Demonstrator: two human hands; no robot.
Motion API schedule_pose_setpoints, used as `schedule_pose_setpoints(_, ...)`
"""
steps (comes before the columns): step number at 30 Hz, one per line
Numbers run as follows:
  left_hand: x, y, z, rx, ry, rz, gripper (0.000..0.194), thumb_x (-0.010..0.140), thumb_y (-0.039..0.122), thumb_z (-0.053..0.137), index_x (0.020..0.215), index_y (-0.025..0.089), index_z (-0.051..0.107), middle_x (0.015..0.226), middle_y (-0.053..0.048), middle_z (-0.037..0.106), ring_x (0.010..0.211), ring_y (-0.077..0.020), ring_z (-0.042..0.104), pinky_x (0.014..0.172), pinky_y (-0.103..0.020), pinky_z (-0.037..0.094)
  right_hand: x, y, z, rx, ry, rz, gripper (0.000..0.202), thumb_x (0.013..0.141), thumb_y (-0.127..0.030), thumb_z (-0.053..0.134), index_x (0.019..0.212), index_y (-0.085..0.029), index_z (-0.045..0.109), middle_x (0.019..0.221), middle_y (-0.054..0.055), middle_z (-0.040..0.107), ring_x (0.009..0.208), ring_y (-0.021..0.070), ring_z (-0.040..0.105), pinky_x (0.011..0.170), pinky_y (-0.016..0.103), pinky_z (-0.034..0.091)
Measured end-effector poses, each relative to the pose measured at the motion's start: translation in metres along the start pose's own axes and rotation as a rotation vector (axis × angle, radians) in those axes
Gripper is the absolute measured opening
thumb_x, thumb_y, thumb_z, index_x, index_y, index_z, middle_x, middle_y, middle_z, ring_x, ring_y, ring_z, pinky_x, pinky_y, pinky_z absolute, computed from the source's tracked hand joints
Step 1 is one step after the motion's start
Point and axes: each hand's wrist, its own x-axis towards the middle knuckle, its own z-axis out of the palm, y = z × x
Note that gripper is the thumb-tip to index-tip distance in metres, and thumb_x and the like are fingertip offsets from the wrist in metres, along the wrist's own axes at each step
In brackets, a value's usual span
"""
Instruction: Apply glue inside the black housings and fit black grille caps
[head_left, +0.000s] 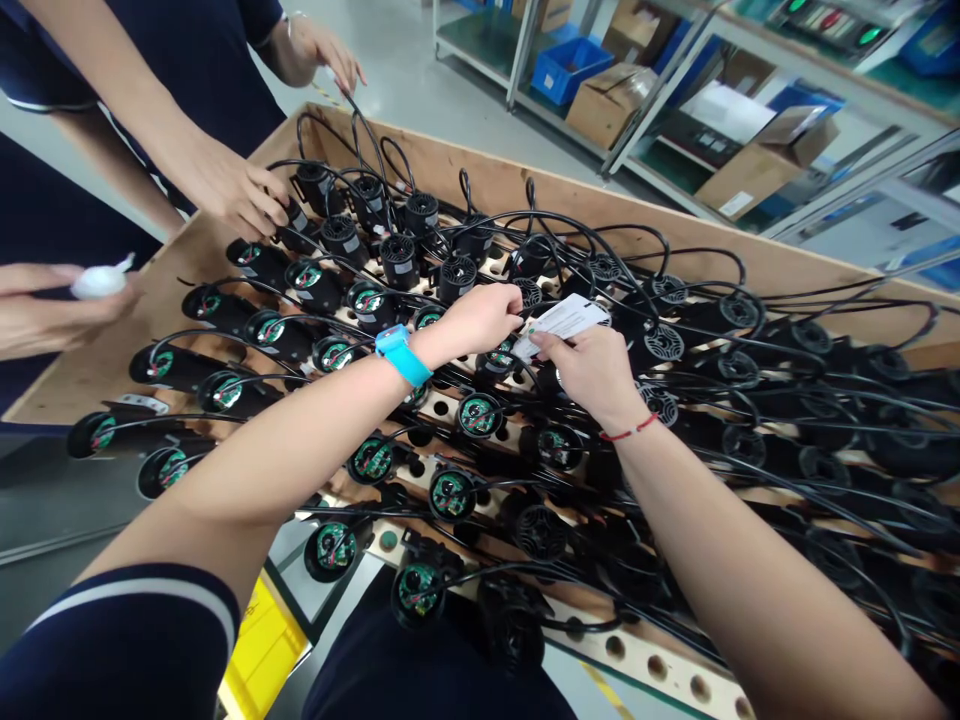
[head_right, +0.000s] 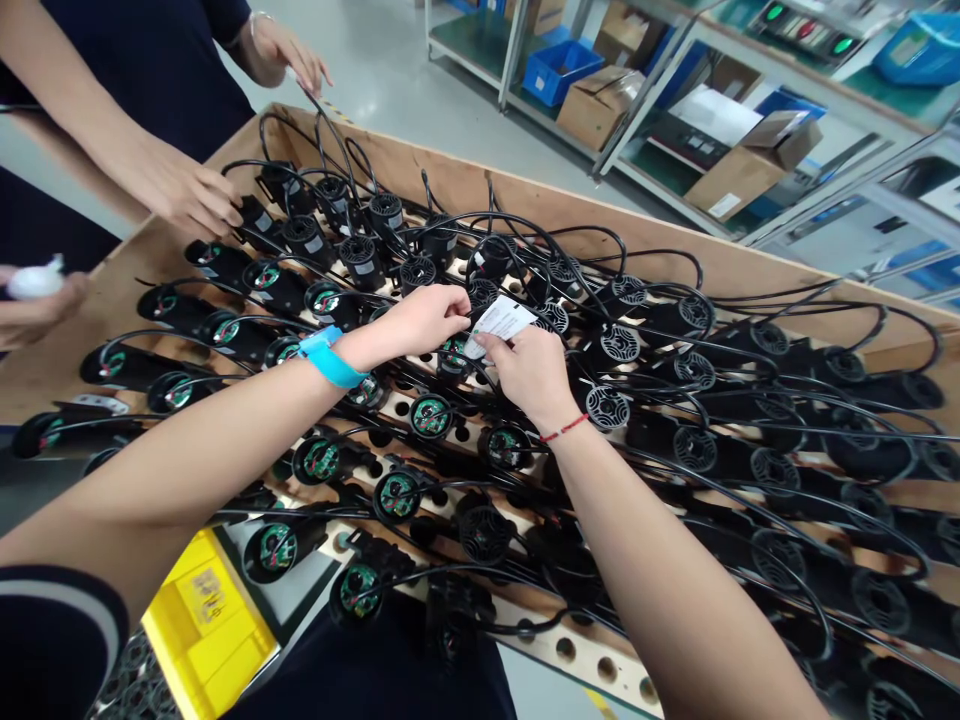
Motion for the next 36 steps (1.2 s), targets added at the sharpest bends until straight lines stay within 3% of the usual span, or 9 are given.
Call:
schedule_pose_setpoints(10,-0.0017,0.0011,-0.0013,-0.015,0.000,0.001,0.013,0.081,0.017,0.056,0.088,0.014,0.066,0.087,-0.005,0.067,0.072,-0.0137,0.053,0.064,-0.026,0.037,0.0025,0.0003,-0.0001,-0.065,0.046,-0.040,0.022,0.083,-0.034,0.061,0.070,-0.019,0.071,0.064,0.005,0.070,0.067,0.0239,0.066,0.065,0.035,0.046)
schedule_pose_setpoints(19,-0.0037,0.0046,-0.0038,0.005,-0.006,-0.002,0.011,0.081,0.016,0.056,0.086,0.014,0.066,0.082,-0.003,0.065,0.068,-0.0125,0.051,0.061,-0.025,0.034,0.0031,-0.0052,-0.0021,-0.121,0.032,-0.074,0.023,0.085,-0.033,0.058,0.082,-0.016,0.075,0.072,0.008,0.073,0.071,0.0270,0.068,0.069,0.037,0.048)
schedule_pose_setpoints(29,-0.0001,0.0003,-0.0006,0.001,0.025,0.021,0.010,0.079,0.015,0.057,0.084,0.014,0.066,0.084,-0.003,0.063,0.071,-0.0118,0.051,0.066,-0.025,0.036,0.0088,-0.0021,-0.0018,-0.141,0.057,-0.048,0.021,0.083,-0.032,0.061,0.076,-0.016,0.074,0.068,0.007,0.072,0.069,0.0245,0.067,0.066,0.035,0.047)
schedule_pose_setpoints(36,0.0000,-0.0005,0.0012,-0.013,0.043,0.023,0.008,0.079,0.014,0.058,0.083,0.013,0.065,0.082,-0.002,0.063,0.068,-0.0114,0.049,0.064,-0.025,0.034,0.0099,-0.0021,0.0004,-0.132,0.077,-0.084,0.019,0.083,-0.027,0.061,0.082,-0.014,0.075,0.073,0.006,0.073,0.069,0.0220,0.067,0.069,0.033,0.049)
